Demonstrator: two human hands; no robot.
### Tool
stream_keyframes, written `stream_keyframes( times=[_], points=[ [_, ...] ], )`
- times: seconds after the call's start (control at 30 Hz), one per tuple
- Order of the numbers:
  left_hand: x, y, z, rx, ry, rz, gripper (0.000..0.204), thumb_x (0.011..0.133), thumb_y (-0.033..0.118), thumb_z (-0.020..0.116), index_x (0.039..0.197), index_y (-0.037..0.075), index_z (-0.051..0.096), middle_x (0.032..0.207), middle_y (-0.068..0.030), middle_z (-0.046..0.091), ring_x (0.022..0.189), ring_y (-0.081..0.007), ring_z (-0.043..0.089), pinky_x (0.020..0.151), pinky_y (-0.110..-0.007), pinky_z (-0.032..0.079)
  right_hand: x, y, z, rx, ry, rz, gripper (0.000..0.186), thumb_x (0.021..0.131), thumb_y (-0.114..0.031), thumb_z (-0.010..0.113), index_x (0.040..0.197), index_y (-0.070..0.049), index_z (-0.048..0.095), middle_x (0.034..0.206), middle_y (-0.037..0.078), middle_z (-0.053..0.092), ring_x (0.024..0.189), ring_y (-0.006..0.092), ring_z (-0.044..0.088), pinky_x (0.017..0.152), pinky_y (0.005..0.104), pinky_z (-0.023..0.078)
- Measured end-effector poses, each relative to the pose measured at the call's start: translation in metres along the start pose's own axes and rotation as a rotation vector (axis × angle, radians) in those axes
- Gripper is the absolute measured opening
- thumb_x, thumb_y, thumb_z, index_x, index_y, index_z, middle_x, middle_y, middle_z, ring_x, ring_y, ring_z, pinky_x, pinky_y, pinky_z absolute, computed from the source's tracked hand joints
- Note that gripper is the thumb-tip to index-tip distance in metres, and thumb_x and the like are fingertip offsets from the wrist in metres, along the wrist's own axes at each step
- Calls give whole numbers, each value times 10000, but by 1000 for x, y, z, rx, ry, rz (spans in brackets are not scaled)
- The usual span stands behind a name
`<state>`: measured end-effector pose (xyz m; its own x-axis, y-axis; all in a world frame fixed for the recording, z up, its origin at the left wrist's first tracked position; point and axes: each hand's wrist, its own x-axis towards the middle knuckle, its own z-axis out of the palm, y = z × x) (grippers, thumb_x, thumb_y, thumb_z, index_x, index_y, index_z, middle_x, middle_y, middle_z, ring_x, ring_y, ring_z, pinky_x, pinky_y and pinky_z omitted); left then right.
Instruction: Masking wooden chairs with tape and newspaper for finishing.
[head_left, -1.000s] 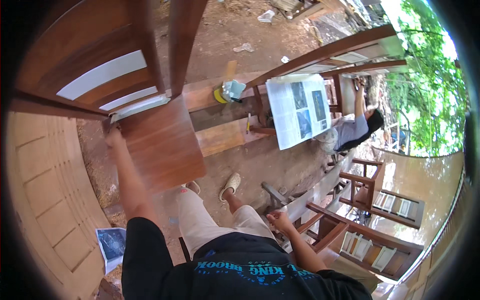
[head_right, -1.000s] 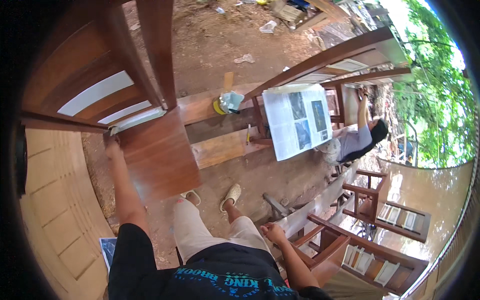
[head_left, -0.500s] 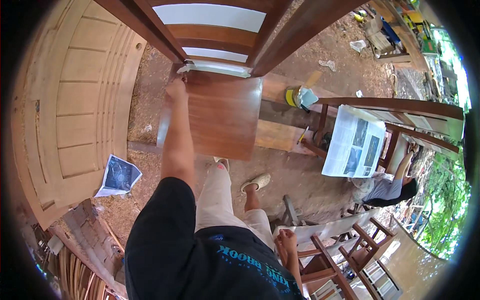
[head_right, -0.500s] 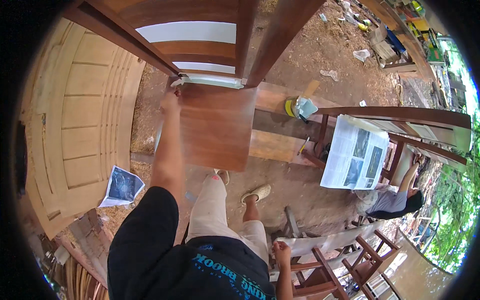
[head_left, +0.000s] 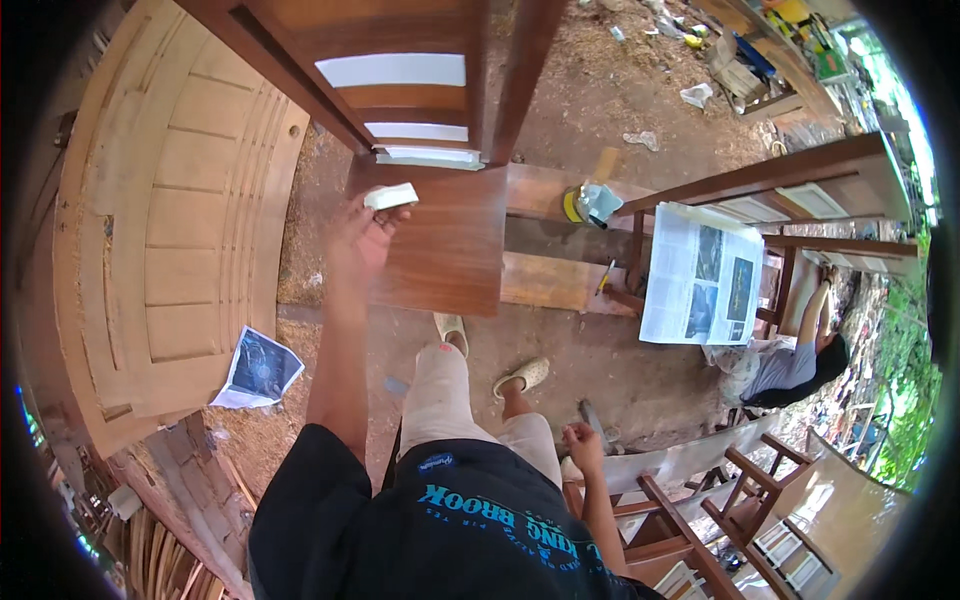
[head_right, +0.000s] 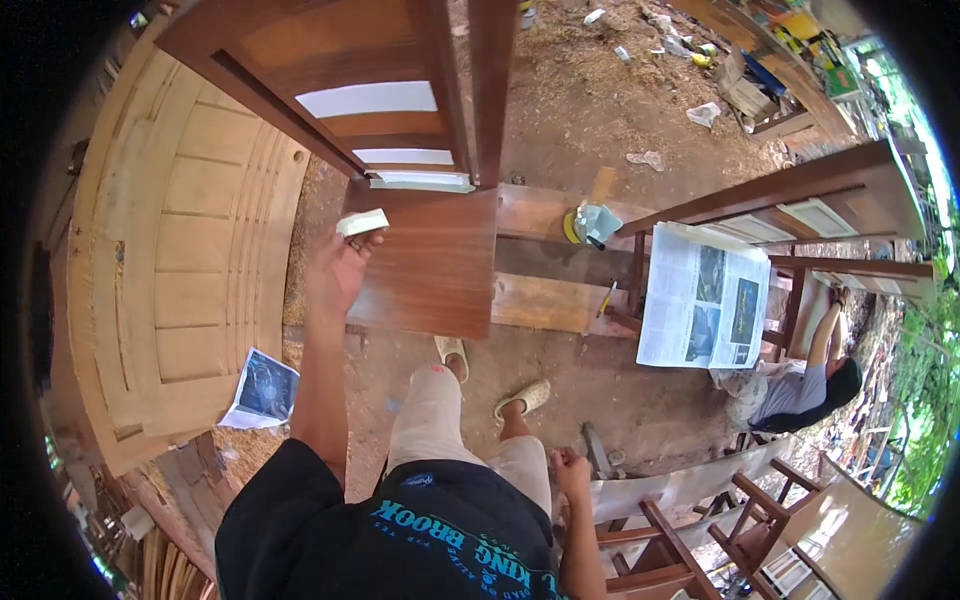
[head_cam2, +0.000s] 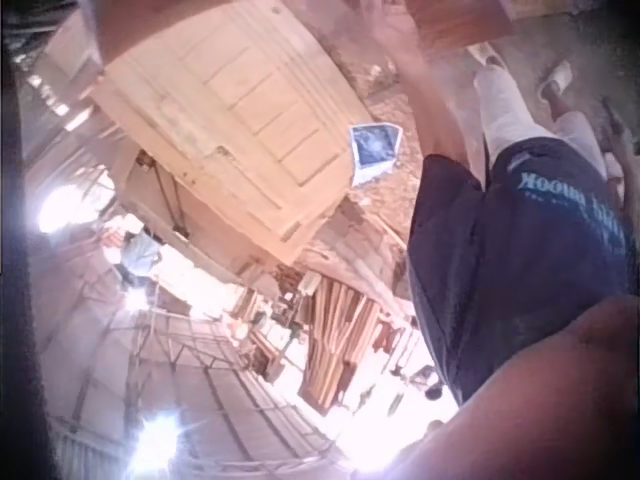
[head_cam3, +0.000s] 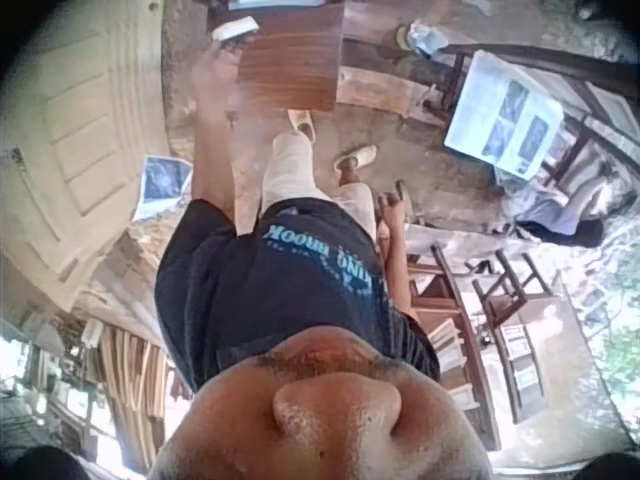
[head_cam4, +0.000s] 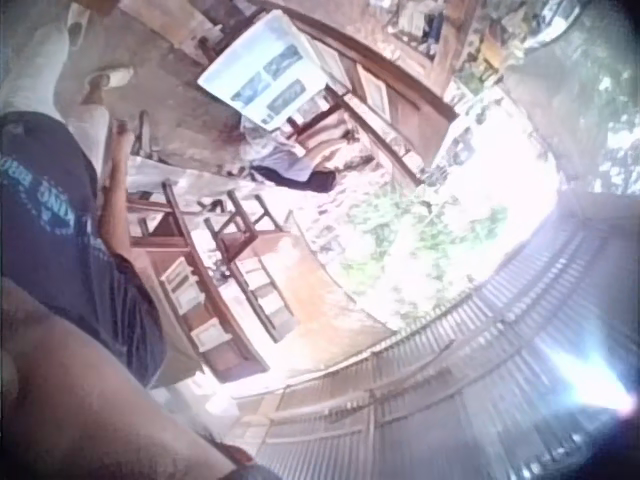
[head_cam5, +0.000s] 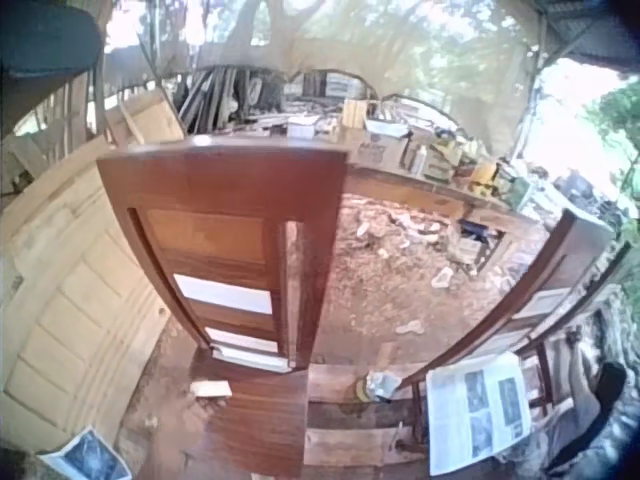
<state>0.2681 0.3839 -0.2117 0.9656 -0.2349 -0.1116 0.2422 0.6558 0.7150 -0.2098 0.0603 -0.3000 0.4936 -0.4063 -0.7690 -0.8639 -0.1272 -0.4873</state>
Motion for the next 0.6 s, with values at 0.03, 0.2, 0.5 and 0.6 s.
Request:
stream_keyframes(
  times=[0.03,0.2,0.5,0.6],
  points=[
    [-12,-1,24,-74,-61,5,361,933,145,544,1238,-45,580,1203,-209,636,1081,-327,616,955,-433,498,2,-5,-5,-8,39,-85,227,906,-196,695,949,27,692,741,61,697,670,112,633,600,281,500],
    [-76,-35,155,-219,-219,-147,441,952,258,528,1267,-49,555,1243,-227,612,1151,-359,580,1019,-476,452,-28,-118,-62,87,215,-539,287,810,-189,773,1000,9,687,763,92,652,682,162,596,677,314,510],
    [-224,-142,343,-211,-468,-554,574,936,340,558,1341,-63,494,1284,-253,584,1205,-382,564,1063,-477,419,-110,-182,-205,571,131,-1002,678,774,-104,807,1378,-67,502,1223,60,603,1077,152,570,840,303,491],
    [-241,-173,366,-174,-531,-632,575,935,352,559,1350,-40,496,1266,-225,600,1189,-357,571,1062,-473,409,-115,-150,-233,734,-29,-974,662,799,-99,796,1385,-37,496,1254,70,600,1147,163,573,888,305,489]
  ],
)
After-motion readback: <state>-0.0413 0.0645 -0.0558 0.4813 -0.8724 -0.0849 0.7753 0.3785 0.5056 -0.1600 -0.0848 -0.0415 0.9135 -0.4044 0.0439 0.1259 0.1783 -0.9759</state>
